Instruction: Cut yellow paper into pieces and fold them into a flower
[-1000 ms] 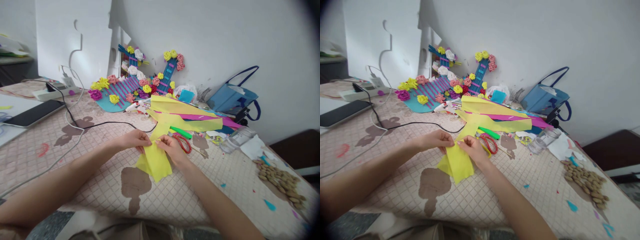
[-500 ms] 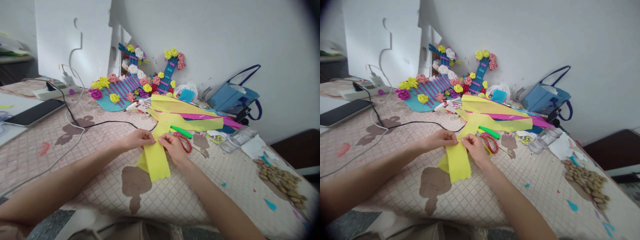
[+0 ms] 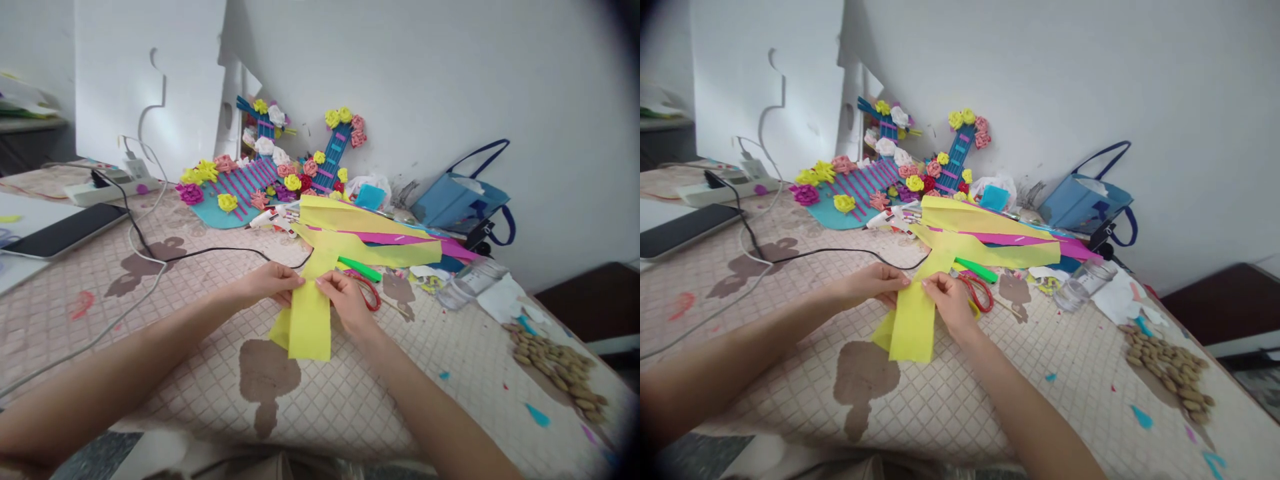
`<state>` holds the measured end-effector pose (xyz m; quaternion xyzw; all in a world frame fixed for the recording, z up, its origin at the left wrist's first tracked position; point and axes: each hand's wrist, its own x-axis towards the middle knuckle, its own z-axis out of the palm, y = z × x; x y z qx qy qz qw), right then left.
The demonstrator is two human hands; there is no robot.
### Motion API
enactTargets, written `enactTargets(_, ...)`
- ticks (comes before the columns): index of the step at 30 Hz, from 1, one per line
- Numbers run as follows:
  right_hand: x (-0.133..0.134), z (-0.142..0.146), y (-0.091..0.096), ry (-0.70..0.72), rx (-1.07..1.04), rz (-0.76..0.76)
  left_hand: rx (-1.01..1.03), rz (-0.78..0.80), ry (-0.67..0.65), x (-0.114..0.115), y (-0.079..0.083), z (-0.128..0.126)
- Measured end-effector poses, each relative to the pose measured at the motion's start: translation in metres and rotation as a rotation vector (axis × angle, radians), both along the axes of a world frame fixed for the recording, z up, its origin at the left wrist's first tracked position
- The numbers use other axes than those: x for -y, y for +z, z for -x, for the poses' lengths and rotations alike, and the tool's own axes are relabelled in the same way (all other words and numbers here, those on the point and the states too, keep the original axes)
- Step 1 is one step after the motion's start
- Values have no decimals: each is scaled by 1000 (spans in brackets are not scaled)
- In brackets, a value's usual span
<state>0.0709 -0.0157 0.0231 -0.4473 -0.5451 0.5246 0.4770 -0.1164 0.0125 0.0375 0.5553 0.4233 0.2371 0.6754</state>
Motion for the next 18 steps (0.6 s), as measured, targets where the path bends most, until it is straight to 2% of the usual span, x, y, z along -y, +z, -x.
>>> enactTargets(6,-2,-2,-3,18,8,77,58,12,65,-1,0,1)
enactTargets(9,-2,-2,-1,-28,-43,84,77,36,87,0,2,1)
enactTargets(14,-2,-2,-1,15,-24,94,59,25,187,1,2,-1)
enactTargets(18,-3,-2,-4,28,8,88,48,-15,199,-1,-2,-1)
